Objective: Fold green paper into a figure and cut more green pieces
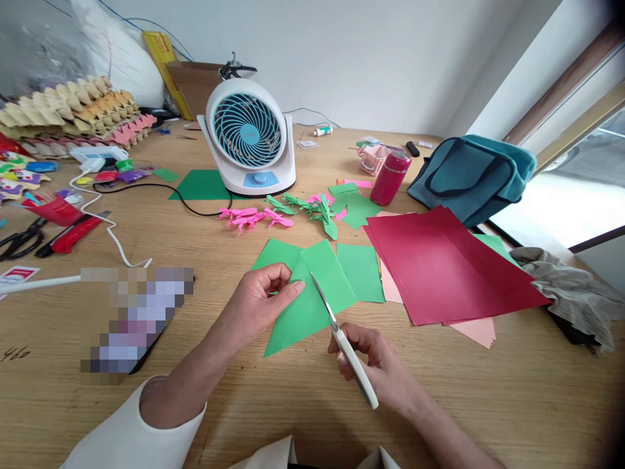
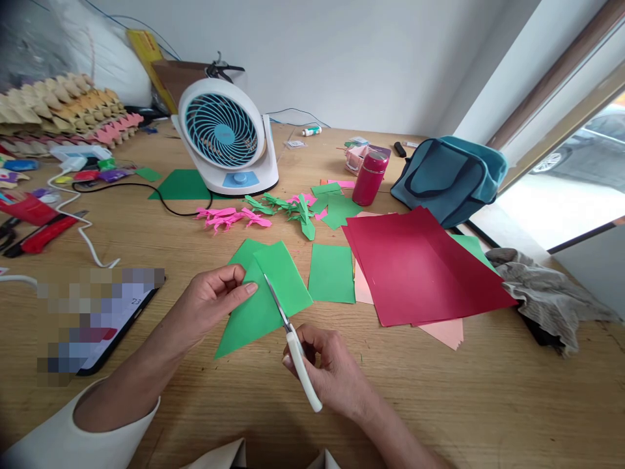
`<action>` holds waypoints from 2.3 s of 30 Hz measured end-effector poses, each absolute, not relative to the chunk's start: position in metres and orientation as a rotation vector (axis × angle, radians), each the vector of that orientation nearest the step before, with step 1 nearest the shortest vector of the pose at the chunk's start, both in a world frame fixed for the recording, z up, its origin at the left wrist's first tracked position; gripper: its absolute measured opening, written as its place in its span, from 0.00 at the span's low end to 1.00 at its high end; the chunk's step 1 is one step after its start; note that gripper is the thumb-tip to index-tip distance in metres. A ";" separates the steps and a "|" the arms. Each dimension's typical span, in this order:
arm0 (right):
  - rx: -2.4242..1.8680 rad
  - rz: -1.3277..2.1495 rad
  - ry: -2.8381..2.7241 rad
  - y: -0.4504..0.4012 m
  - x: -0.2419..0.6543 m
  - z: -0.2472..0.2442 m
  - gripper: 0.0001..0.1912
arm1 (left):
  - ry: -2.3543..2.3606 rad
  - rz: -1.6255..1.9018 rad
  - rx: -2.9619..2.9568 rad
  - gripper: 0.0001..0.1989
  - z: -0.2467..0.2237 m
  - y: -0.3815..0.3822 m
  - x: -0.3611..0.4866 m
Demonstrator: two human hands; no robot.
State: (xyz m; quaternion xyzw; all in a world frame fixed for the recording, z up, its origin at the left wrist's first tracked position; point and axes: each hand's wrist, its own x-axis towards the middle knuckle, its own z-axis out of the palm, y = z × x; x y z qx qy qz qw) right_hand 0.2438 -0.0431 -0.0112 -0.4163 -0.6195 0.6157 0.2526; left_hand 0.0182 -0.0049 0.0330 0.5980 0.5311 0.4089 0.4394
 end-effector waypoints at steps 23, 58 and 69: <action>-1.155 1.623 -1.707 -0.044 0.244 -0.018 0.15 | 1.311 1.006 1.495 0.18 0.030 -0.005 0.016; -1.125 1.604 -1.714 -0.044 0.243 -0.022 0.16 | 1.288 0.963 1.592 0.18 0.036 -0.005 0.021; -1.158 1.664 -1.696 -0.045 0.238 -0.013 0.12 | 1.325 0.974 1.552 0.19 0.034 -0.005 0.019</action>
